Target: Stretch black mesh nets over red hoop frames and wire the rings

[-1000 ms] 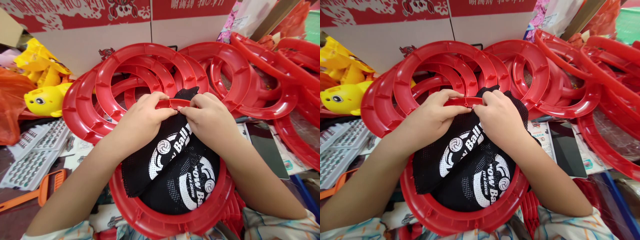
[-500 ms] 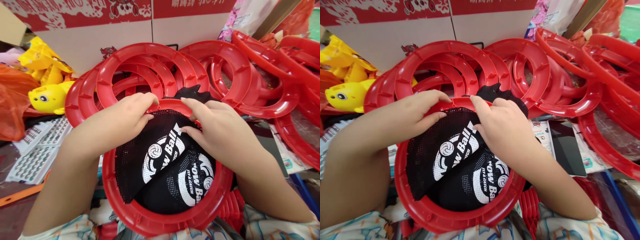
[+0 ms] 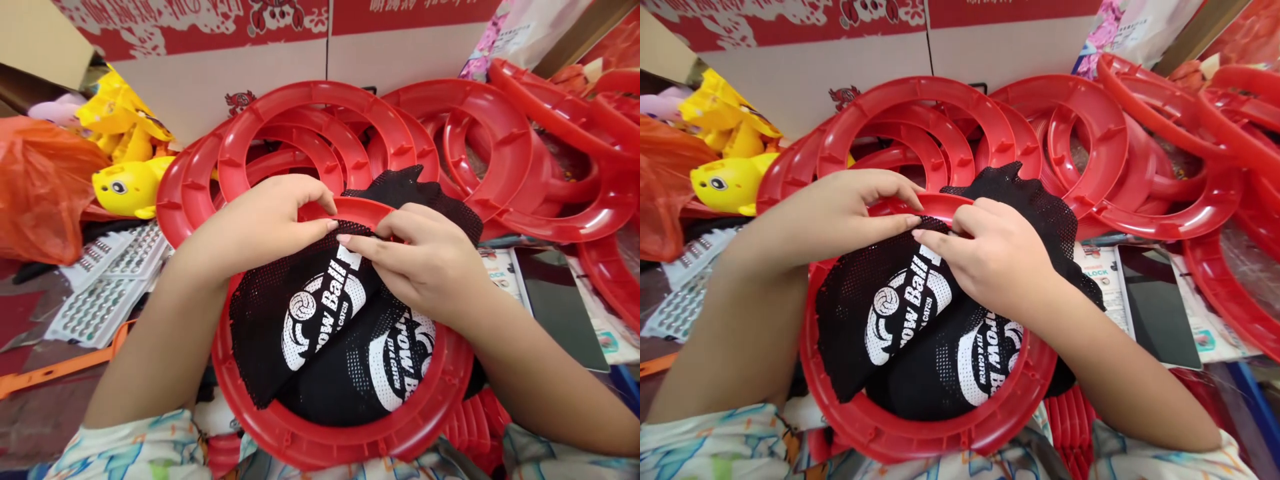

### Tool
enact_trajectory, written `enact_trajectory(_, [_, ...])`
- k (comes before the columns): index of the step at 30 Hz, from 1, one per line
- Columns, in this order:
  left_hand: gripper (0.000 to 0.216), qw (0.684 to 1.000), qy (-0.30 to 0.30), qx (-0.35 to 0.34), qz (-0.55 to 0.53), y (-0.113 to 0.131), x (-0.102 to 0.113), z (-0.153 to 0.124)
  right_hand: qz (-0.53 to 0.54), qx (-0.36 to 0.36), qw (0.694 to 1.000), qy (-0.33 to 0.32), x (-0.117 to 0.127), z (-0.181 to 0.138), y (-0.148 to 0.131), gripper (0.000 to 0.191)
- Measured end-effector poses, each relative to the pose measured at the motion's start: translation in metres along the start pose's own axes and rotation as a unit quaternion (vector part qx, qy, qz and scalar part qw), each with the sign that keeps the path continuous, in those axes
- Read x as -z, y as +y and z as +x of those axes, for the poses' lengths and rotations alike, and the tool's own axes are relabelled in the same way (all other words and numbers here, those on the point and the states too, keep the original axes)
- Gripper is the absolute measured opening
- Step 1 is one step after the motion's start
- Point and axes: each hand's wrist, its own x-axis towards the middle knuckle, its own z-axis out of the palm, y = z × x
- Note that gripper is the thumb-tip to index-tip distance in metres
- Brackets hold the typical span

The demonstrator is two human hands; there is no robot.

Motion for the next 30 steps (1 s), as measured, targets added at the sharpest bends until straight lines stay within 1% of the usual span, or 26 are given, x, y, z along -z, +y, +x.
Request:
enact_trajectory(2, [0.012, 1.0, 0.004, 0.009, -0.023, -0.003, -0.004, 0.005, -0.004, 0.0, 1.0, -0.009, -0.001, 0.0, 0.001, 0.03])
enact_trajectory(6, [0.013, 0.998, 0.022, 0.031, -0.046, -0.008, -0.01, 0.009, -0.026, -0.012, 0.999, -0.03, -0.004, 0.0, 0.002, 0.032])
enact_trajectory(11, [0.015, 0.997, 0.033, 0.055, -0.048, -0.008, -0.015, 0.011, -0.072, -0.017, 0.997, -0.031, -0.005, 0.001, 0.001, 0.031])
enact_trajectory(19, [0.016, 0.998, 0.027, 0.031, -0.041, -0.009, -0.016, 0.01, -0.08, -0.025, 0.996, -0.017, -0.004, 0.001, 0.001, 0.032])
enact_trajectory(22, [0.017, 0.998, 0.028, 0.038, -0.037, -0.009, -0.016, 0.01, -0.078, -0.028, 0.997, -0.01, -0.004, 0.001, 0.0, 0.032])
enact_trajectory(26, [0.018, 0.998, 0.026, 0.047, -0.026, -0.007, -0.018, 0.011, -0.081, -0.049, 0.995, -0.033, -0.004, 0.001, 0.0, 0.033])
enact_trajectory(30, [0.019, 0.999, 0.039, 0.035, -0.006, -0.009, -0.021, 0.011, -0.1, -0.06, 0.991, -0.065, -0.004, 0.002, 0.0, 0.034])
